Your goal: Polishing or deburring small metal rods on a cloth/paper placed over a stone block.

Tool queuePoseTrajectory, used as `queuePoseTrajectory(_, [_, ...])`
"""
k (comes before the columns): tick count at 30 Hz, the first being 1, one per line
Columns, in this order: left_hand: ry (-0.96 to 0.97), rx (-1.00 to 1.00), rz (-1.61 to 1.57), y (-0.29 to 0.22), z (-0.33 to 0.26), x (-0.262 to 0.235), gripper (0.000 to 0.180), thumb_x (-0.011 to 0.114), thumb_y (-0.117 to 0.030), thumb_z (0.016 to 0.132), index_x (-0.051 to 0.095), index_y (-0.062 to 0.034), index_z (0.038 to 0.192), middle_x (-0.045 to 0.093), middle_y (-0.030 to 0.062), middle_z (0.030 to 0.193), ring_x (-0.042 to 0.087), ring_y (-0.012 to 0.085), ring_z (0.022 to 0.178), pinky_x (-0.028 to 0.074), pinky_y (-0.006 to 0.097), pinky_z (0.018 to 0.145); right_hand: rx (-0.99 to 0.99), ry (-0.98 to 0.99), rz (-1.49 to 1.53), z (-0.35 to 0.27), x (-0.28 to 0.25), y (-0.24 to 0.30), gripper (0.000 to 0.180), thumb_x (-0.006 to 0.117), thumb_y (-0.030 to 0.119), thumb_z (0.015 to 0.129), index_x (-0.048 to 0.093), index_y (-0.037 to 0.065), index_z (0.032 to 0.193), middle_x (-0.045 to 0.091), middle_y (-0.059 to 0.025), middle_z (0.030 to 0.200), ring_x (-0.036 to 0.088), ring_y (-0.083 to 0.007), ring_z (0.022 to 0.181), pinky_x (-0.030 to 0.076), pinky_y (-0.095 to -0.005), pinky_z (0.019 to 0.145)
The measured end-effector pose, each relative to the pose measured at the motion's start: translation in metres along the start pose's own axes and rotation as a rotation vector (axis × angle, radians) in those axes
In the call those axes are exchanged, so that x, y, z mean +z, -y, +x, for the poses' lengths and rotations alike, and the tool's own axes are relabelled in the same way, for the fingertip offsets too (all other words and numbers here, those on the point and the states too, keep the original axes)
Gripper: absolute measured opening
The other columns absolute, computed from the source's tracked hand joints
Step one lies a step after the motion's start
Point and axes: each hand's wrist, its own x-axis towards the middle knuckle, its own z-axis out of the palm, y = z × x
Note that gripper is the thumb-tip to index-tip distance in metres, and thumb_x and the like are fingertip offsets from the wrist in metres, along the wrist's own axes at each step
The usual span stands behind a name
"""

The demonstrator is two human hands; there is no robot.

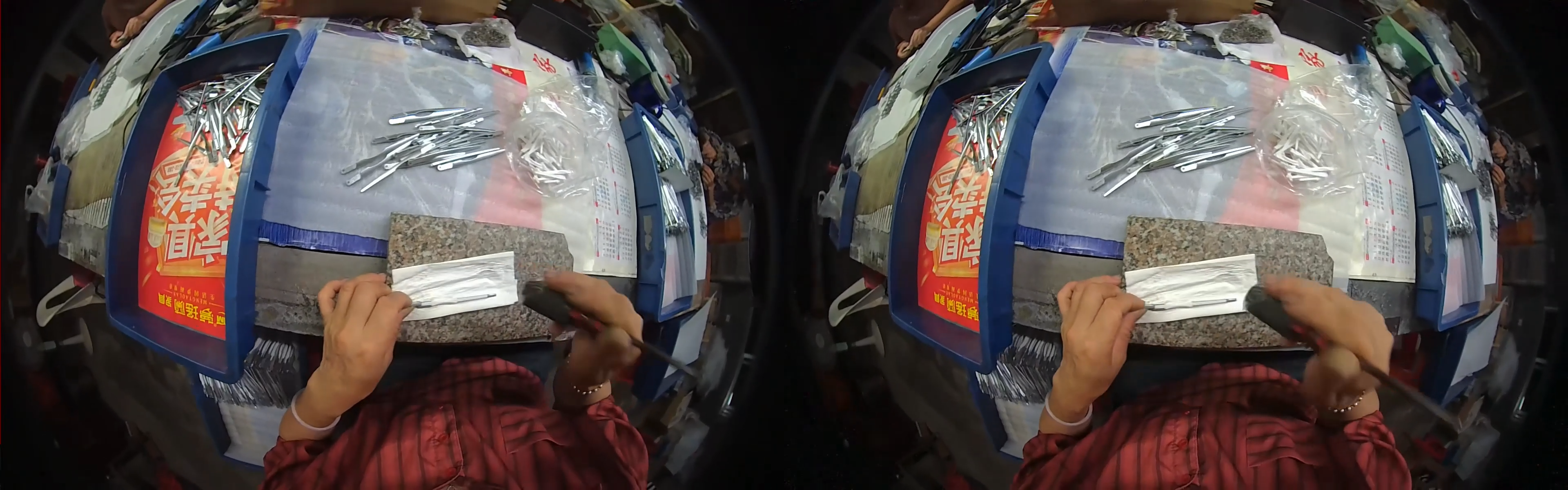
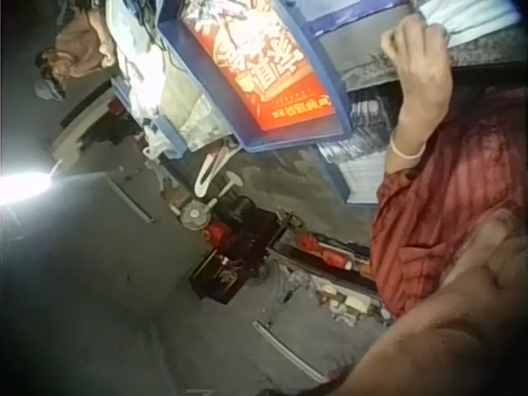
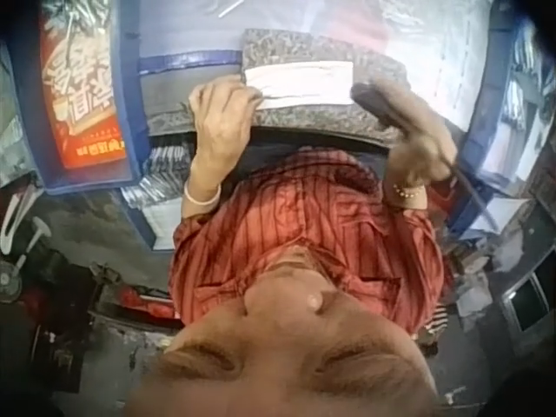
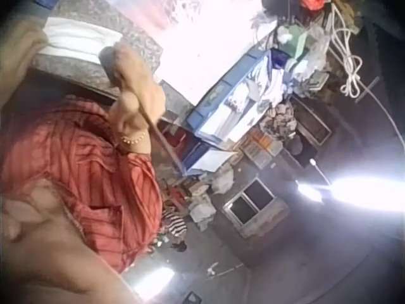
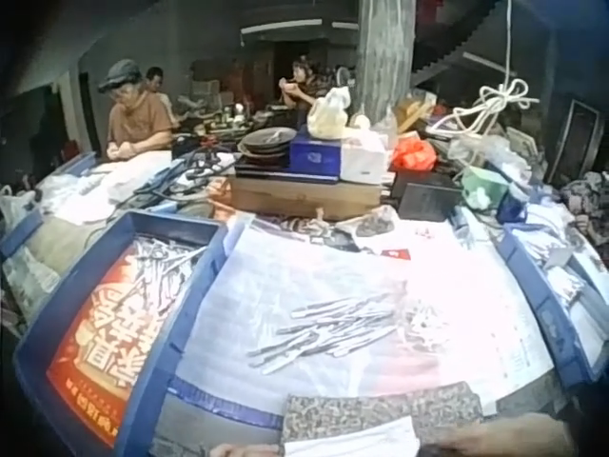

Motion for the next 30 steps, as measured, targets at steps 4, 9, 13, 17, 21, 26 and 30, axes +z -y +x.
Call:
queuePoseTrajectory(4, [-0.018,-0.007,-0.002,-0.006,0.003,0.003,0.017,0.07,0.0,0.075,0.062,-0.0053,0.09,0.057,0.0093,0.087,0.061,0.0304,0.093,0.038,0.042,0.085,-0.111,0.326,-0.23,0.01,0.021,-0.024,0.019,0.058,0.019,0.094,0.063,0.001,0.093,0.064,-0.0166,0.079,0.064,-0.0334,0.066,0.051,-0.0361,0.057])
queuePoseTrajectory(9, [-0.004,0.006,0.057,-0.003,0.005,0.004,0.015,0.068,0.0,0.077,0.06,-0.0048,0.089,0.059,0.0097,0.087,0.061,0.0303,0.094,0.037,0.041,0.086,0.014,0.205,-0.192,0.006,0.004,-0.025,0.027,0.051,0.024,0.099,0.066,0.001,0.094,0.065,-0.0155,0.08,0.063,-0.0299,0.067,0.049,-0.0368,0.061])
queuePoseTrajectory(13, [-0.004,0.009,0.083,-0.007,0.0,0.001,0.015,0.068,0.0,0.078,0.06,-0.0046,0.089,0.059,0.0105,0.089,0.061,0.0295,0.094,0.037,0.041,0.086,0.12,0.08,0.087,-0.012,-0.01,-0.016,0.04,0.039,0.028,0.103,0.064,-0.002,0.096,0.068,-0.0156,0.095,0.06,-0.0202,0.073,0.048,-0.0311,0.065])
queuePoseTrajectory(17, [-0.058,0.005,0.098,-0.01,-0.008,-0.003,0.015,0.067,0.0,0.078,0.059,-0.0047,0.09,0.059,0.0108,0.088,0.061,0.0295,0.093,0.038,0.041,0.085,0.39,0.087,0.363,-0.029,-0.009,-0.01,0.026,0.035,0.015,0.104,0.055,0.0,0.112,0.066,-0.0154,0.105,0.053,-0.0092,0.069,0.043,-0.0214,0.062])
queuePoseTrajectory(21, [-0.089,-0.014,0.033,-0.026,-0.023,-0.017,0.017,0.068,0.001,0.077,0.059,-0.0045,0.09,0.061,0.0096,0.085,0.063,0.0297,0.089,0.04,0.041,0.084,0.506,0.212,0.503,-0.037,0.003,-0.021,0.023,0.046,0.006,0.1,0.053,-0.001,0.121,0.065,-0.012,0.099,0.05,-0.0053,0.057,0.041,-0.0182,0.054])
queuePoseTrajectory(26, [-0.085,-0.062,-0.08,-0.041,-0.046,-0.029,0.019,0.07,0.004,0.075,0.059,-0.0035,0.088,0.064,0.0102,0.085,0.066,0.029,0.085,0.045,0.04,0.08,0.61,0.29,0.617,-0.039,0.024,-0.017,0.018,0.063,0.003,0.092,0.06,-0.003,0.109,0.067,-0.0103,0.087,0.056,-0.0042,0.062,0.042,-0.0177,0.052])
queuePoseTrajectory(30, [-0.124,-0.103,-0.081,-0.041,-0.061,-0.031,0.019,0.072,0.004,0.073,0.06,-0.003,0.087,0.065,0.0113,0.084,0.066,0.0289,0.084,0.047,0.039,0.078,0.681,0.396,0.518,-0.039,0.034,-0.012,0.011,0.065,0.004,0.09,0.064,-0.003,0.099,0.07,-0.0096,0.081,0.063,-0.0084,0.067,0.047,-0.0206,0.055])
